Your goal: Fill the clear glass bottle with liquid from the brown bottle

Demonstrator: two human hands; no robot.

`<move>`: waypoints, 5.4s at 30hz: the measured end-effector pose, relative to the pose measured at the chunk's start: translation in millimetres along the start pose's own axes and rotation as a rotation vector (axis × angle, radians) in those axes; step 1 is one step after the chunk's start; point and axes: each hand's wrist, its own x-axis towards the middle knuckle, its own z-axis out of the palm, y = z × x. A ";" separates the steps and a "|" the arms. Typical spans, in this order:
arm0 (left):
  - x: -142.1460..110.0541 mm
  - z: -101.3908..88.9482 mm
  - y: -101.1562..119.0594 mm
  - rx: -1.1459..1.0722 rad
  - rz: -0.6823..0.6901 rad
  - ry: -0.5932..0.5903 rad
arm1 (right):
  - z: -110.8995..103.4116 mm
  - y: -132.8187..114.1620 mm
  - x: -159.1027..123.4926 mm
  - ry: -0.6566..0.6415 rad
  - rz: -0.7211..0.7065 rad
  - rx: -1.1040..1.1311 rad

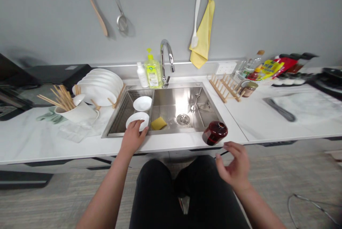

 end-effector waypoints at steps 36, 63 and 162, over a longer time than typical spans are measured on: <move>22.9 -190.3 -82.3 0.565 -0.526 -0.232 | 183.9 -60.7 64.4 -0.677 0.294 0.629; -131.0 -61.6 211.7 -0.615 -0.027 -0.102 | 14.6 -101.3 -30.0 -0.729 0.370 0.936; -171.4 -71.8 219.8 -0.799 0.024 0.036 | -56.4 -130.3 -68.5 -0.678 0.465 0.742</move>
